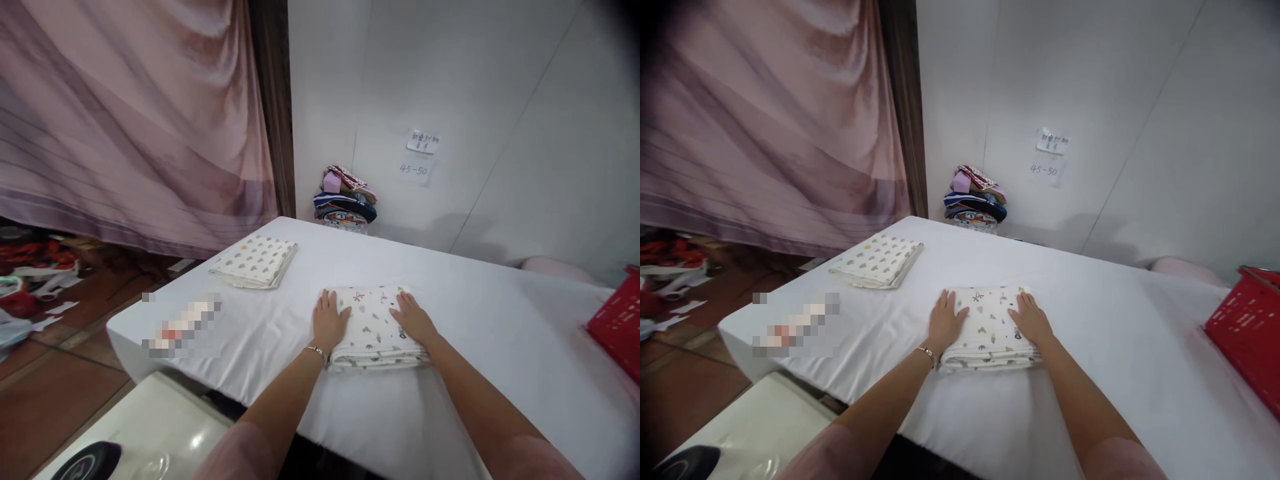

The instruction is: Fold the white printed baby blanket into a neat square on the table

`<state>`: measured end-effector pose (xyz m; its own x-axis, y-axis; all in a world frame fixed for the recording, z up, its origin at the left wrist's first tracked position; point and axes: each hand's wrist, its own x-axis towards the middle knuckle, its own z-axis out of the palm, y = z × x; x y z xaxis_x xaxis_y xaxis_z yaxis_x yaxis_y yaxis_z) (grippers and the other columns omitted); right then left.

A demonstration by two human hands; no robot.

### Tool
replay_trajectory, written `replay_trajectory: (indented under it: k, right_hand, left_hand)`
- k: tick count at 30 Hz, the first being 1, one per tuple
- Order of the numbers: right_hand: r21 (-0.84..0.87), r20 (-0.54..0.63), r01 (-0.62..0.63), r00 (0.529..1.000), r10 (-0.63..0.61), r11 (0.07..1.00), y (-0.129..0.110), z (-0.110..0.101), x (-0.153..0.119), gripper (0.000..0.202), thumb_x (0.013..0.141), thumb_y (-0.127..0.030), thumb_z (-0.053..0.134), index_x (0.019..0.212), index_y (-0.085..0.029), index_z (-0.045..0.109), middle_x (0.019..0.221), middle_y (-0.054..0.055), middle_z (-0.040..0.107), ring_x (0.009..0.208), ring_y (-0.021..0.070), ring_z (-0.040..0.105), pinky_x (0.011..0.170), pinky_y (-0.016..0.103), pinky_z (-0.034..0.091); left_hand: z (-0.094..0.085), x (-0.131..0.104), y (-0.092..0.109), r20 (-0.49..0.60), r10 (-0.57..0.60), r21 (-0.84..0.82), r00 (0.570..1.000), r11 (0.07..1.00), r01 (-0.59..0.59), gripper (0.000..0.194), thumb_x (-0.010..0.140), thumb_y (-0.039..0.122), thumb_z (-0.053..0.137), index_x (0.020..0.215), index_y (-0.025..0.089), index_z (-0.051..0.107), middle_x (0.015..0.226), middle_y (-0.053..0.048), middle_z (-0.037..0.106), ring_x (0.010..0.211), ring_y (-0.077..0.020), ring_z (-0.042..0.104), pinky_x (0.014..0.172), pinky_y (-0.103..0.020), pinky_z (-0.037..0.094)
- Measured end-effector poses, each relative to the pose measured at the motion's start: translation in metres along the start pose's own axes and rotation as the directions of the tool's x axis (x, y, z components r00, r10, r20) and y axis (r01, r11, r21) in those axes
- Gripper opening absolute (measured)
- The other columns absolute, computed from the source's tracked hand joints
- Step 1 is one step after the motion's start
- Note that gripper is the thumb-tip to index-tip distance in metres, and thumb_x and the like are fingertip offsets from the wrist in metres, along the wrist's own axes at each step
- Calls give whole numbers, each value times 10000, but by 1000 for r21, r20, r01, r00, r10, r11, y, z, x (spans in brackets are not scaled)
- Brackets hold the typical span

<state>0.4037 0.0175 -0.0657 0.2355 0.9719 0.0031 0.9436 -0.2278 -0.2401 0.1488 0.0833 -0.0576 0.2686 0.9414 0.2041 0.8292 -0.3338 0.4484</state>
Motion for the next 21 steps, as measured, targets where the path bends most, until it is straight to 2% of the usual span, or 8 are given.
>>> replay_trajectory:
  k: [3, 7, 9, 11, 13, 17, 19, 21]
  right_hand:
    - [106, 45, -14, 999, 9, 994, 5, -8, 1, 648, 864, -488, 347, 1404, -133, 300, 1505, 77, 161, 1387, 214, 81, 1103, 379, 197]
    - [173, 67, -112, 993, 101, 979, 17, -16, -9, 659, 850, -468, 380, 1419, -152, 273, 1508, 85, 142, 1369, 231, 177, 1097, 379, 219]
    - [166, 52, -165, 986, 158, 972, 22, -14, -16, 652, 850, -459, 393, 1418, -160, 277, 1486, 110, 219, 1348, 265, 237, 1074, 412, 252]
    - [145, 9, -171, 985, 171, 975, 23, -10, -21, 609, 859, -435, 391, 1403, -173, 312, 1423, 121, 354, 1312, 283, 309, 1039, 422, 293]
    - [137, -33, -157, 986, 163, 978, 18, -6, -21, 579, 863, -405, 395, 1392, -177, 331, 1363, 117, 438, 1275, 272, 369, 1017, 398, 317]
    - [134, -59, -139, 987, 148, 981, -6, 1, -16, 565, 871, -395, 386, 1384, -164, 343, 1362, 120, 431, 1246, 250, 399, 1002, 363, 332]
    - [126, -70, -176, 980, 185, 976, -19, 3, -14, 550, 884, -423, 351, 1385, -196, 347, 1376, 128, 404, 1248, 282, 385, 970, 402, 354]
    - [120, -69, -218, 971, 228, 968, -28, 4, -13, 543, 890, -447, 325, 1385, -225, 345, 1386, 139, 383, 1250, 320, 368, 934, 445, 370]
  left_hand:
    - [-9, 1, 3, -13, -104, -93, 994, 990, 102, 661, 853, 483, 395, 1378, 97, 287, 1374, -195, 405, 1226, -293, 424, 977, -388, 347]
    - [-21, 1, 4, 157, -245, -215, 957, 937, 276, 690, 828, 519, 422, 1362, 108, 273, 1198, -203, 559, 1029, -291, 578, 814, -365, 429]
    - [-21, 2, 2, 234, -284, -224, 930, 915, 336, 669, 805, 512, 468, 1318, 107, 327, 1124, -204, 602, 980, -300, 599, 776, -365, 431]
    - [-21, 6, -1, 259, -270, -227, 927, 916, 330, 621, 788, 482, 508, 1275, 120, 375, 1062, -185, 634, 961, -293, 607, 766, -353, 426]
    - [-23, 19, -5, 218, -225, -227, 950, 935, 274, 581, 793, 457, 511, 1267, 147, 385, 1052, -161, 645, 960, -276, 609, 767, -335, 421]
    - [-33, 60, -20, 102, -158, -211, 982, 962, 177, 573, 799, 473, 510, 1277, 184, 383, 1059, -139, 650, 988, -260, 600, 786, -320, 412]
    - [-37, 77, -31, 173, -192, -221, 966, 948, 228, 597, 748, 486, 577, 1237, 175, 435, 1102, -154, 634, 1025, -278, 583, 803, -327, 410]
    - [-37, 82, -42, 241, -225, -241, 944, 928, 283, 612, 707, 484, 625, 1210, 171, 472, 1160, -163, 607, 1060, -286, 566, 821, -330, 407]
